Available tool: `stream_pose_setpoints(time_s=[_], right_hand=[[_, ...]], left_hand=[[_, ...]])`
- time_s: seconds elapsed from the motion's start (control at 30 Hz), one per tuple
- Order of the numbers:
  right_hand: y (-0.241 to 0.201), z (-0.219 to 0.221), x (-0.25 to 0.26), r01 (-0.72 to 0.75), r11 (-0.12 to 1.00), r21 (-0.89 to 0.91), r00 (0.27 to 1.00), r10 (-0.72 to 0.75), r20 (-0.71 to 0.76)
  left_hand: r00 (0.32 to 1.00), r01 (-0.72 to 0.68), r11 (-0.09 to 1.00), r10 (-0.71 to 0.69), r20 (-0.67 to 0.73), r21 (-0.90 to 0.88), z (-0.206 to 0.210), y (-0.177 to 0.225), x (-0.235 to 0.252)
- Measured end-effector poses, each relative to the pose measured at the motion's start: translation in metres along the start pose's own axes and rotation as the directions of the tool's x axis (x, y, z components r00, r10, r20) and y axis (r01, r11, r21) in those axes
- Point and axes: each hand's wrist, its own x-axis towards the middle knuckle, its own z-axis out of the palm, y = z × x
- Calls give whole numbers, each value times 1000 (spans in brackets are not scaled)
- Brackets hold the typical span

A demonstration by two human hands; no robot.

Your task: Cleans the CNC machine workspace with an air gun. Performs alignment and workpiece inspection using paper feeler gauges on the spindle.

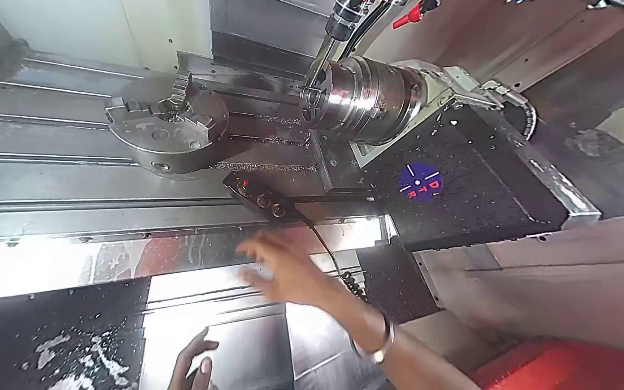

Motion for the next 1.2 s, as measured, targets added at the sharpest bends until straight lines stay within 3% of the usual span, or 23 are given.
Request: stream_pose_setpoints(time_s=[0.07, 0.17, 0.33, 0.47, 0.67, 1.03, 1.2], right_hand=[[-8, 27, -34, -47, 989, 143, 967, 9, 255], [-8, 50, -65, -88, 957, 275, 945, -7, 328], [-5, 40, -86, -162, 913, 375, 980, 106, 166], [9, 28, -97, -77, 861, 502, 996, 85, 8], [28, 2, -112, -147, 765, 627, 965, 251, -79], [52, -21, -142, -83, 699, 711, 917, 332, -220], [56, -23, -155, -55, 670, 740, 901, 352, -252]], left_hand=[[996, -87, 995, 87, -9, -49, 16, 27, 18], [989, -147, 985, 148, 11, -88, 44, 62, 39], [963, -219, 974, 227, 149, -63, 67, 82, 59], [943, -132, 986, 157, 293, -101, 73, 100, 62], [920, -75, 997, 77, 385, -21, 64, 107, 65], [950, 133, 989, -106, 293, -71, 71, 128, 52], [975, 121, 984, -93, 200, -131, 80, 132, 48]])
